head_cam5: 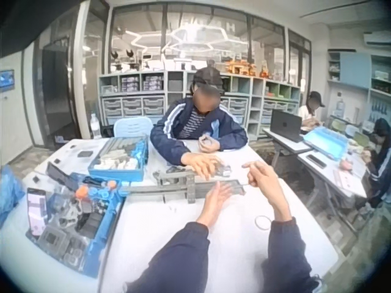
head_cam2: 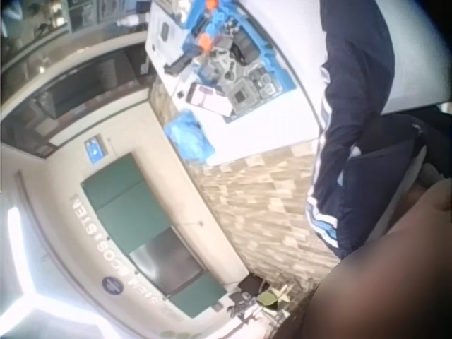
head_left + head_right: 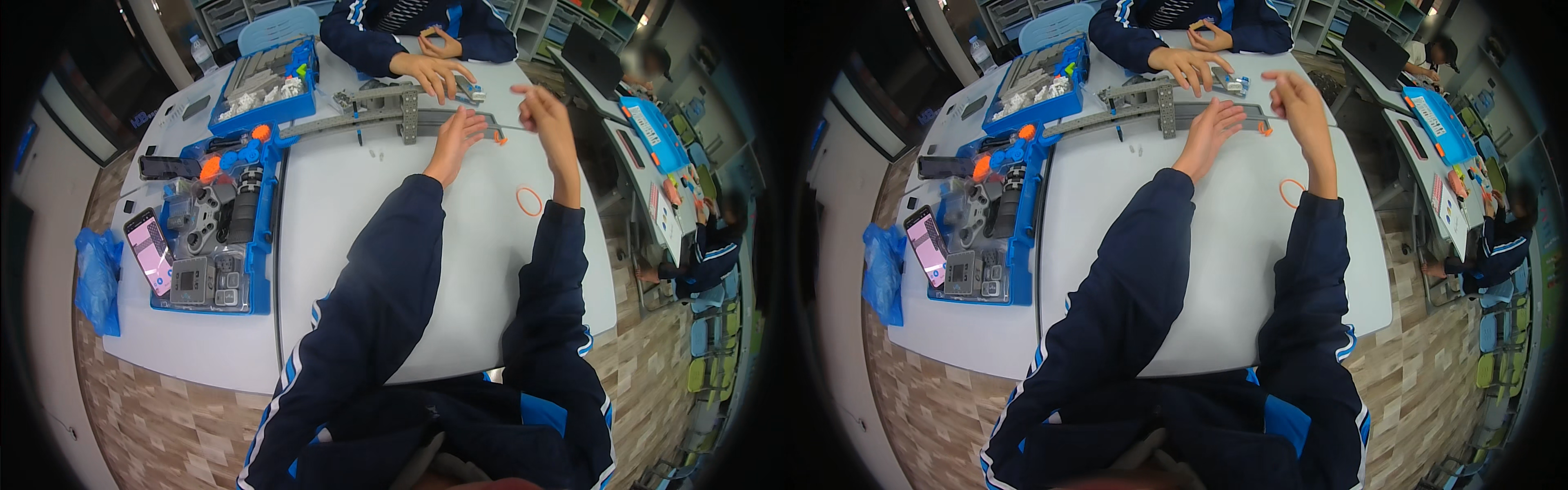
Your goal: The person assembles a mechanical structure using gray beams, connectors, and small fasteners on a white table. They repeatedly pick up parts, align them, and secure them by hand while occasionally adjusting the position of the assembly.
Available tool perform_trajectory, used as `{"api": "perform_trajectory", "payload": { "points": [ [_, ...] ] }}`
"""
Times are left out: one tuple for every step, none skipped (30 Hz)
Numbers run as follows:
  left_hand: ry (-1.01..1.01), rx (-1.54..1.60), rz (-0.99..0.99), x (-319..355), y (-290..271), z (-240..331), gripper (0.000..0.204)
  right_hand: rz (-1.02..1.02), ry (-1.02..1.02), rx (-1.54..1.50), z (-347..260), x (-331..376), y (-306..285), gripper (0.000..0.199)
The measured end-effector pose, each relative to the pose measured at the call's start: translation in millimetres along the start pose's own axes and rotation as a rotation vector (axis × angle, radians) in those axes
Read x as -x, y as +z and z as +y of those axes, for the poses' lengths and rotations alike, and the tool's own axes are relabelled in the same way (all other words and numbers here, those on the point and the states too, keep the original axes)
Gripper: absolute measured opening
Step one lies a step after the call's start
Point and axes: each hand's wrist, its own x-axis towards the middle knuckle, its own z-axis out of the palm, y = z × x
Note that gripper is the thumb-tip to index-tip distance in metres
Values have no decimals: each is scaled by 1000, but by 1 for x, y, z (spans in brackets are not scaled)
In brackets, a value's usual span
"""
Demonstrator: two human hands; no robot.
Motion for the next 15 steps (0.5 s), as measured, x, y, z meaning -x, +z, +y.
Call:
{"api": "perform_trajectory", "payload": {
  "points": [
    [-51, 97, 9, -9, 5, 3, 48, -95, 27, -39, 12, -4, 0, 27],
    [-105, 197, 17, -17, 9, 5, 49, -137, 122, -53, 24, -6, 0, 27],
    [-119, 259, -27, -24, 12, 6, 48, -157, 249, -52, 34, -8, 0, 26],
    [-135, 323, -72, -31, 14, 5, 47, -173, 226, -46, 42, -11, 1, 26],
    [-153, 388, -117, -36, 15, 4, 47, -167, 235, -29, 51, -12, 2, 27],
    [-145, 407, -112, -40, 14, 3, 43, -160, 247, -11, 57, -14, 2, 27],
    [-138, 425, -105, -42, 12, 2, 40, -156, 248, -20, 62, -16, 0, 27],
    [-156, 437, -57, -42, 10, 1, 37, -154, 252, -30, 66, -17, -1, 27],
    [-155, 465, -93, -41, 8, 0, 33, -175, 230, -57, 69, -18, -2, 27],
    [-175, 486, -92, -40, 7, 2, 30, -142, 247, -48, 70, -19, -3, 27],
    [-192, 504, -93, -38, 6, 4, 27, -132, 232, -55, 69, -21, -4, 27],
    [-216, 489, -92, -34, 7, 4, 25, -110, 242, -50, 68, -21, -4, 27],
    [-238, 474, -93, -29, 8, 5, 23, -98, 177, -62, 67, -21, -4, 25],
    [-262, 455, -75, -23, 10, 5, 21, -74, 136, -61, 64, -19, -3, 23],
    [-239, 362, -100, -15, 12, 5, 21, -14, 131, -39, 61, -16, -2, 22]
  ]
}}
